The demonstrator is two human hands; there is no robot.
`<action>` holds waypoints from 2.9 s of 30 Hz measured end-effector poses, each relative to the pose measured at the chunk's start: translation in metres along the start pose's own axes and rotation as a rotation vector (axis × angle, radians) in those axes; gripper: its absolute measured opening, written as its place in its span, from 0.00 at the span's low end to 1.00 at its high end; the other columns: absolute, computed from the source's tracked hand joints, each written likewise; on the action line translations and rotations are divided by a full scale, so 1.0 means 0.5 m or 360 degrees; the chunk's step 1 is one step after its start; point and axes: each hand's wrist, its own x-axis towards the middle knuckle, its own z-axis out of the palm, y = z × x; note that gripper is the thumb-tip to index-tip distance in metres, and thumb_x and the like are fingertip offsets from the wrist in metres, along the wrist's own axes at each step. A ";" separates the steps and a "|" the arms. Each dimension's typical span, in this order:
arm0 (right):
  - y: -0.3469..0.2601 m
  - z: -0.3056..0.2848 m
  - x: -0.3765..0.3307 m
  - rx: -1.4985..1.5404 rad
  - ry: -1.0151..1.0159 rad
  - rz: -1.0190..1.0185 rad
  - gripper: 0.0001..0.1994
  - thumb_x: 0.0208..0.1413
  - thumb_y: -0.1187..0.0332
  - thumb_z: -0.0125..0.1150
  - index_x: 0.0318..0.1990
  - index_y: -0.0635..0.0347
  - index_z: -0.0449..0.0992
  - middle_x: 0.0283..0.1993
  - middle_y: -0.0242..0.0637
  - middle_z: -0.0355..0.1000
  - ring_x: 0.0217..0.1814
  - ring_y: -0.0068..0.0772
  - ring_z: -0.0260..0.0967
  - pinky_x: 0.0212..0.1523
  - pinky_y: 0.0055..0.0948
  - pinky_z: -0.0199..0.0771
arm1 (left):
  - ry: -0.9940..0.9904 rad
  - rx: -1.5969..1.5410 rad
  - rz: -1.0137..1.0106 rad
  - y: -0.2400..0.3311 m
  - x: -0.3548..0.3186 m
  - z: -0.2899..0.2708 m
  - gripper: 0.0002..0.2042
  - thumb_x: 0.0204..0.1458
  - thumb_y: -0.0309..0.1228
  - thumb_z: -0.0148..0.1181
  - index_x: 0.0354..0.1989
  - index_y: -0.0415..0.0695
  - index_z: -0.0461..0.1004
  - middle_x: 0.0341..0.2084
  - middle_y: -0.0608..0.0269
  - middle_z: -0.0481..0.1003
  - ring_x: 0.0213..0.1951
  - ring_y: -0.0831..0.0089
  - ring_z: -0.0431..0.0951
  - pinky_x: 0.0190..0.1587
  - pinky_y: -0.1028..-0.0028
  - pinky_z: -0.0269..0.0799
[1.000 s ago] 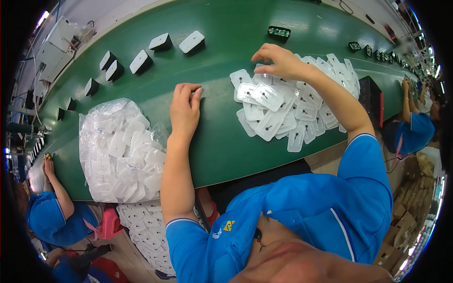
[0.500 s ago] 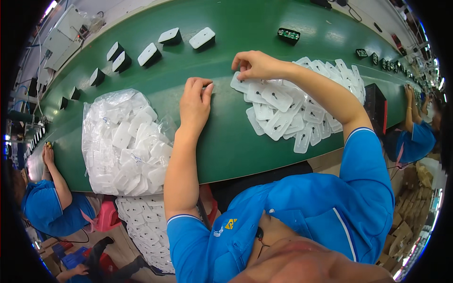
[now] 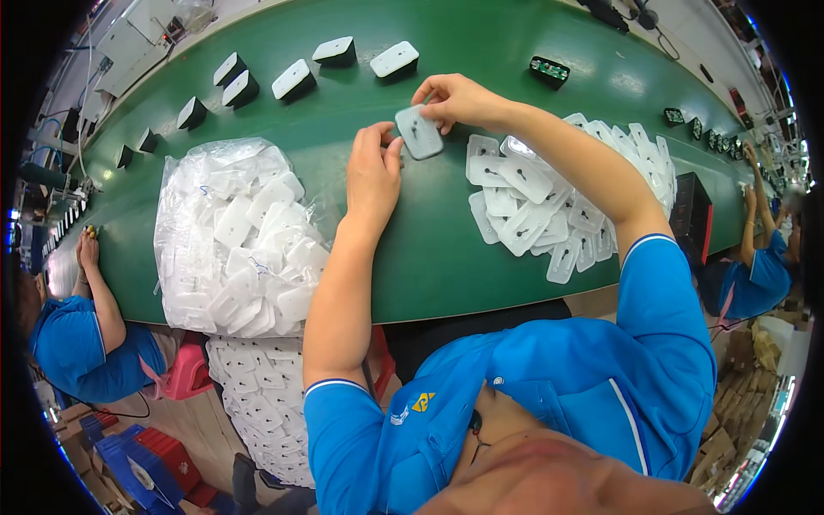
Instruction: The person inserts small pins into plastic covers and fits the covers onto plastic housings by hand.
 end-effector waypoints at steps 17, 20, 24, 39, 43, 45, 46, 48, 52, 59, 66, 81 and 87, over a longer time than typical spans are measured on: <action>-0.035 0.060 -0.053 -0.0382 0.0422 -0.0720 0.08 0.49 0.69 0.60 0.38 0.57 0.74 0.33 0.33 0.65 0.32 0.28 0.66 0.31 0.27 0.69 | -0.0132 -0.1026 -0.0819 0.022 0.010 -0.022 0.10 0.56 0.32 0.52 0.34 0.37 0.69 0.17 0.66 0.70 0.15 0.85 0.64 0.16 0.86 0.54; -0.046 0.067 -0.065 -0.0910 0.0565 -0.1070 0.08 0.47 0.67 0.61 0.36 0.53 0.75 0.35 0.33 0.65 0.34 0.33 0.66 0.33 0.29 0.69 | -0.0017 -0.1218 -0.0766 0.017 0.013 -0.021 0.09 0.56 0.32 0.52 0.34 0.37 0.68 0.17 0.63 0.70 0.14 0.83 0.65 0.16 0.85 0.57; -0.058 0.086 -0.057 -0.1071 0.0551 -0.1202 0.06 0.45 0.67 0.62 0.32 0.54 0.75 0.34 0.34 0.65 0.35 0.36 0.67 0.33 0.32 0.69 | 0.0147 -0.1282 -0.0825 0.009 0.017 -0.028 0.09 0.56 0.32 0.51 0.35 0.36 0.67 0.18 0.61 0.71 0.15 0.80 0.69 0.16 0.83 0.61; -0.050 0.088 -0.048 -0.0456 0.0561 -0.1040 0.03 0.54 0.74 0.54 0.34 0.62 0.72 0.36 0.33 0.67 0.32 0.20 0.64 0.30 0.19 0.63 | 0.0320 -0.1289 -0.0479 0.014 -0.001 -0.014 0.07 0.54 0.19 0.42 0.41 0.36 0.60 0.19 0.54 0.71 0.17 0.69 0.76 0.18 0.75 0.73; -0.062 0.075 -0.050 0.0114 0.0337 -0.0592 0.06 0.57 0.72 0.51 0.38 0.63 0.73 0.31 0.30 0.69 0.30 0.17 0.65 0.31 0.16 0.64 | 0.0238 -0.1105 -0.0371 0.022 -0.003 -0.019 0.08 0.54 0.20 0.41 0.39 0.34 0.67 0.18 0.57 0.71 0.16 0.74 0.75 0.18 0.76 0.71; -0.063 0.069 -0.050 0.0107 0.0279 -0.0576 0.09 0.57 0.72 0.52 0.42 0.65 0.73 0.31 0.29 0.69 0.30 0.15 0.64 0.31 0.15 0.63 | 0.0295 -0.1114 -0.0355 0.025 -0.002 -0.013 0.08 0.54 0.21 0.41 0.36 0.34 0.68 0.18 0.58 0.71 0.16 0.74 0.75 0.17 0.76 0.70; -0.063 0.071 -0.048 0.0106 0.0269 -0.0588 0.09 0.57 0.72 0.52 0.42 0.65 0.73 0.31 0.29 0.69 0.30 0.15 0.64 0.31 0.15 0.63 | 0.0339 -0.1127 -0.0347 0.026 -0.003 -0.012 0.08 0.54 0.21 0.42 0.34 0.33 0.70 0.18 0.59 0.72 0.15 0.75 0.74 0.17 0.77 0.70; -0.065 0.074 -0.044 0.0083 0.0225 -0.0696 0.09 0.57 0.72 0.52 0.42 0.66 0.73 0.33 0.30 0.69 0.30 0.15 0.64 0.32 0.16 0.64 | 0.0328 -0.1103 -0.0298 0.026 -0.003 -0.013 0.07 0.54 0.22 0.43 0.35 0.33 0.69 0.19 0.59 0.71 0.14 0.75 0.73 0.17 0.76 0.69; -0.068 0.096 -0.043 0.0132 0.0117 -0.0675 0.09 0.56 0.77 0.51 0.44 0.65 0.70 0.35 0.31 0.69 0.32 0.17 0.64 0.33 0.16 0.65 | 0.0399 -0.1017 -0.0113 0.031 -0.006 -0.012 0.07 0.54 0.22 0.45 0.37 0.33 0.68 0.21 0.56 0.72 0.14 0.74 0.72 0.16 0.77 0.68; -0.077 0.104 -0.024 0.0025 0.0249 -0.0783 0.13 0.54 0.81 0.49 0.48 0.63 0.64 0.30 0.31 0.66 0.30 0.18 0.63 0.32 0.17 0.65 | 0.0474 -0.0970 -0.0117 0.036 -0.010 -0.037 0.06 0.53 0.22 0.47 0.36 0.35 0.68 0.26 0.55 0.72 0.14 0.73 0.71 0.17 0.76 0.68; -0.074 0.090 -0.017 -0.0081 0.0159 -0.0726 0.13 0.54 0.81 0.49 0.47 0.63 0.64 0.30 0.32 0.67 0.30 0.18 0.63 0.31 0.17 0.64 | 0.0484 -0.0582 0.0113 0.029 -0.008 -0.022 0.02 0.53 0.22 0.48 0.32 0.38 0.67 0.25 0.55 0.68 0.16 0.70 0.70 0.19 0.73 0.68; -0.068 0.071 -0.022 -0.0110 0.0078 -0.0475 0.04 0.55 0.72 0.55 0.32 0.64 0.69 0.26 0.26 0.66 0.27 0.14 0.61 0.27 0.15 0.60 | 0.0391 -0.0747 -0.0030 0.031 -0.015 -0.021 0.01 0.53 0.21 0.47 0.31 0.37 0.66 0.23 0.56 0.69 0.16 0.71 0.71 0.18 0.75 0.67; -0.049 0.061 -0.027 -0.0232 0.0335 -0.0661 0.05 0.54 0.72 0.56 0.30 0.65 0.70 0.26 0.28 0.67 0.28 0.15 0.62 0.31 0.16 0.63 | 0.0391 -0.1180 -0.0404 0.043 -0.006 -0.019 0.18 0.52 0.18 0.43 0.52 0.37 0.56 0.22 0.57 0.69 0.18 0.72 0.75 0.20 0.74 0.72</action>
